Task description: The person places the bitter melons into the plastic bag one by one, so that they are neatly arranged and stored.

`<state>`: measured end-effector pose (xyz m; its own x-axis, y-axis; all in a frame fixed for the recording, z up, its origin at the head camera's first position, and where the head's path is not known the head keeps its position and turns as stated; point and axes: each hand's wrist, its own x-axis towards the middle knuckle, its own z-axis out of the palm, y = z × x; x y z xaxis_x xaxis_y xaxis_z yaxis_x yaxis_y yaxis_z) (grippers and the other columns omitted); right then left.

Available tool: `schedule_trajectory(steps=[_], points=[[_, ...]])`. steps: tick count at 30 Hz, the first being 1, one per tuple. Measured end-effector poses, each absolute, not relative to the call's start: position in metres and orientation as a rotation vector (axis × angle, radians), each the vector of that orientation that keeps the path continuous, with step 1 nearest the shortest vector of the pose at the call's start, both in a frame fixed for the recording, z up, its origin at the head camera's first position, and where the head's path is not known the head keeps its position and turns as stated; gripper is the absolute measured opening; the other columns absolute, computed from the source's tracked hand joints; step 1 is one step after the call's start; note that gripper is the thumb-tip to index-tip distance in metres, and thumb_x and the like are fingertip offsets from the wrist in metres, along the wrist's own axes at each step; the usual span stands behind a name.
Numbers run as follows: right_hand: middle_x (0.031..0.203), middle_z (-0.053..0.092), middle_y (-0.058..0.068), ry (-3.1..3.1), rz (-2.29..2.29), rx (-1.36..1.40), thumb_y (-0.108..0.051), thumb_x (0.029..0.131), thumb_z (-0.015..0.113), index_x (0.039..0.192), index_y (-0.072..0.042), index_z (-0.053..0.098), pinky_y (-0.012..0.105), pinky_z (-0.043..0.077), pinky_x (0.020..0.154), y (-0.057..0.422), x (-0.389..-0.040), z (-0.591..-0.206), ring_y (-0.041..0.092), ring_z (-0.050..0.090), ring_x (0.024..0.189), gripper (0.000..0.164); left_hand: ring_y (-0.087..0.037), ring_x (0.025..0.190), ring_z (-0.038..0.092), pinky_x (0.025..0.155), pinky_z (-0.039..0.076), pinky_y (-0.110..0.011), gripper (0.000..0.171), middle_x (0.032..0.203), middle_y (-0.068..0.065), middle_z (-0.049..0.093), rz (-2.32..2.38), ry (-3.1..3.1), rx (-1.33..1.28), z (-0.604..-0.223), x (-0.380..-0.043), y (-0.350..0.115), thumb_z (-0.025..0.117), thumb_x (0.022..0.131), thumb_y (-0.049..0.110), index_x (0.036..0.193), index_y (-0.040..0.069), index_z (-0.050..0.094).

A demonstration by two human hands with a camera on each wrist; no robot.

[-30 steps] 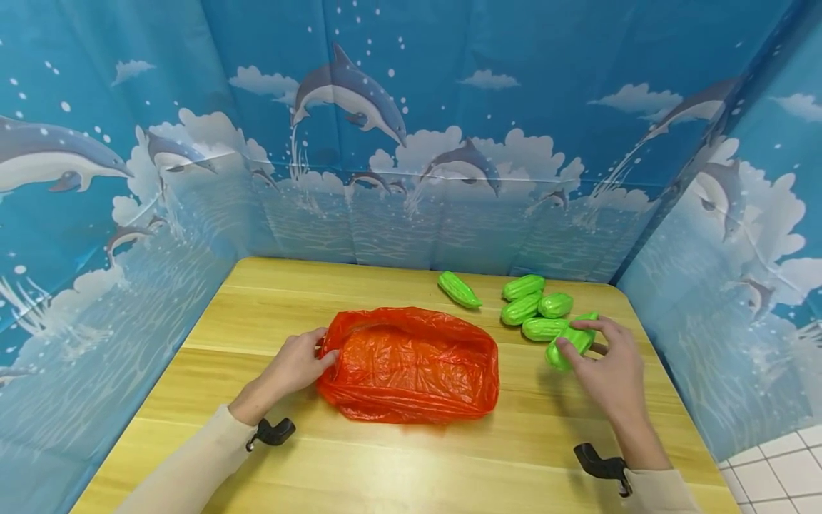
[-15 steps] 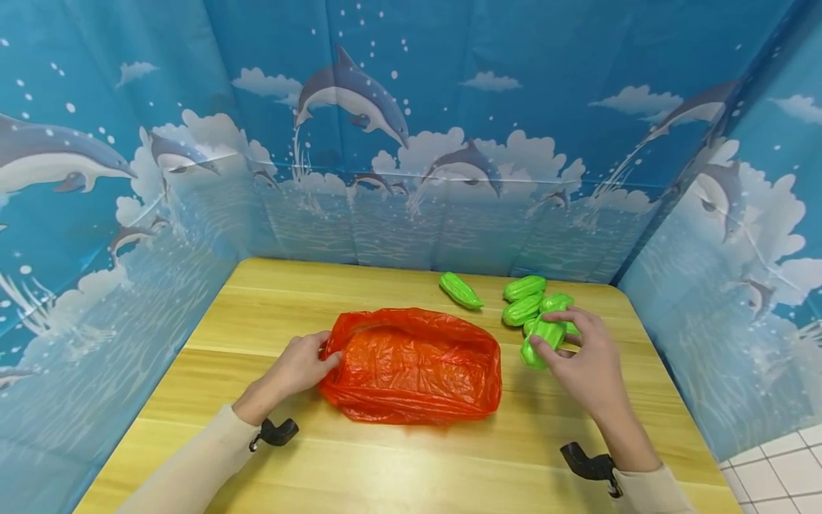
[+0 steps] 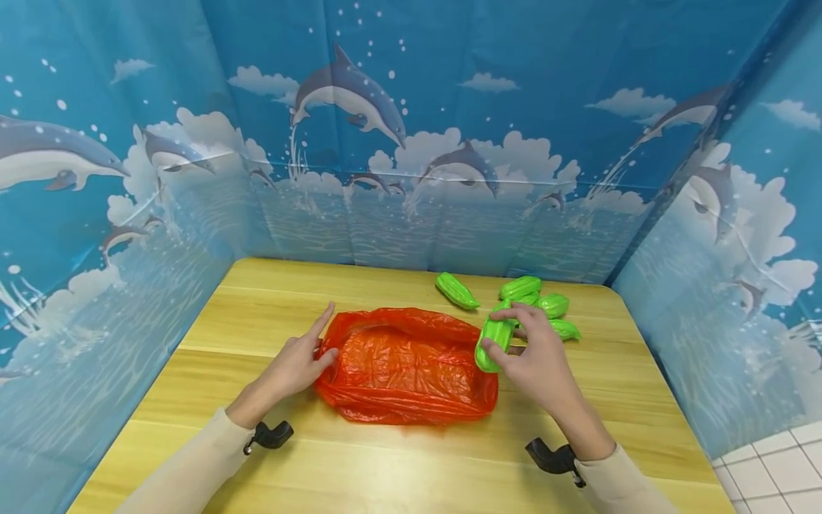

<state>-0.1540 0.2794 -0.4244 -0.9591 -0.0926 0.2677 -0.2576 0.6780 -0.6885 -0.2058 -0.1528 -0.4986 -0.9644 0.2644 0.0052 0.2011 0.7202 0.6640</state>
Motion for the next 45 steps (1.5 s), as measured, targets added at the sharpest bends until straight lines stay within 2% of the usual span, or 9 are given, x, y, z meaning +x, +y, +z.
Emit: schedule_trajectory(steps=[5, 11, 14, 17, 21, 26, 37, 41, 45], points=[[0.167, 0.052, 0.026, -2.732, 1.202, 0.329, -0.022, 0.107, 0.087, 0.158, -0.013, 0.064, 0.059, 0.072, 0.100, 0.261, -0.158, -0.427, 0.057, 0.075, 0.134, 0.057, -0.011, 0.046, 0.042, 0.048, 0.037, -0.024, 0.097, 0.060, 0.003, 0.049, 1.063, 2.827, 0.506, -0.498, -0.205, -0.155, 0.066, 0.117, 0.013, 0.190, 0.037, 0.006], [0.169, 0.055, 0.024, -2.755, 1.180, 0.431, -0.022, 0.105, 0.090, 0.164, -0.014, 0.060, 0.054, 0.074, 0.093, 0.239, -0.164, -0.427, 0.052, 0.081, 0.126, 0.067, -0.010, 0.045, 0.038, 0.048, 0.040, -0.024, 0.093, 0.056, 0.007, 0.041, 1.048, 2.785, 0.567, -0.497, -0.203, -0.156, 0.061, 0.116, 0.007, 0.188, 0.041, 0.013], [0.167, 0.058, 0.022, -2.768, 1.178, 0.459, -0.022, 0.104, 0.091, 0.165, -0.013, 0.060, 0.055, 0.074, 0.095, 0.231, -0.168, -0.426, 0.048, 0.082, 0.124, 0.068, -0.008, 0.047, 0.038, 0.050, 0.040, -0.024, 0.089, 0.057, 0.008, 0.041, 1.045, 2.791, 0.565, -0.496, -0.202, -0.156, 0.060, 0.115, 0.005, 0.189, 0.035, 0.020], [0.165, 0.060, 0.022, -2.781, 1.172, 0.489, -0.024, 0.104, 0.091, 0.165, -0.014, 0.061, 0.054, 0.074, 0.095, 0.224, -0.172, -0.425, 0.044, 0.083, 0.124, 0.068, -0.008, 0.049, 0.038, 0.052, 0.041, -0.023, 0.081, 0.059, 0.007, 0.042, 1.060, 2.796, 0.550, -0.496, -0.202, -0.155, 0.060, 0.115, 0.004, 0.187, 0.025, 0.030], [0.165, 0.061, 0.021, -2.787, 1.194, 0.524, -0.022, 0.104, 0.090, 0.165, -0.014, 0.061, 0.040, 0.074, 0.084, 0.217, -0.177, -0.423, 0.042, 0.083, 0.124, 0.067, -0.009, 0.050, 0.042, 0.052, 0.041, -0.023, 0.070, 0.062, 0.005, 0.047, 1.065, 2.790, 0.500, -0.496, -0.201, -0.155, 0.061, 0.116, 0.006, 0.182, 0.014, 0.042], [0.162, 0.063, 0.022, -2.794, 1.296, 0.569, -0.018, 0.105, 0.088, 0.165, -0.012, 0.060, 0.028, 0.072, 0.078, 0.207, -0.182, -0.424, 0.042, 0.082, 0.127, 0.066, -0.009, 0.052, 0.045, 0.053, 0.042, -0.024, 0.067, 0.064, 0.004, 0.049, 1.021, 2.794, 0.491, -0.496, -0.200, -0.155, 0.063, 0.116, 0.008, 0.180, 0.011, 0.046], [0.158, 0.067, 0.018, -2.818, 1.344, 0.610, -0.019, 0.103, 0.091, 0.164, -0.013, 0.060, 0.031, 0.074, 0.085, 0.185, -0.190, -0.423, 0.039, 0.081, 0.125, 0.069, -0.010, 0.050, 0.044, 0.050, 0.040, -0.023, 0.070, 0.061, 0.006, 0.042, 1.012, 2.786, 0.473, -0.496, -0.202, -0.154, 0.066, 0.115, 0.010, 0.182, 0.012, 0.043], [0.162, 0.065, 0.017, -2.841, 1.376, 0.605, -0.020, 0.104, 0.090, 0.164, -0.015, 0.060, 0.035, 0.074, 0.088, 0.177, -0.193, -0.423, 0.041, 0.080, 0.126, 0.068, -0.010, 0.049, 0.044, 0.049, 0.040, -0.023, 0.069, 0.062, 0.005, 0.042, 1.028, 2.781, 0.478, -0.497, -0.202, -0.154, 0.066, 0.115, 0.009, 0.181, 0.010, 0.044], [0.166, 0.063, 0.018, -2.883, 1.373, 0.610, -0.027, 0.106, 0.088, 0.165, -0.016, 0.059, 0.037, 0.072, 0.086, 0.171, -0.197, -0.424, 0.040, 0.079, 0.123, 0.067, -0.010, 0.049, 0.044, 0.049, 0.040, -0.022, 0.068, 0.061, 0.005, 0.042, 1.040, 2.777, 0.480, -0.497, -0.202, -0.154, 0.067, 0.115, 0.008, 0.179, 0.007, 0.045]])
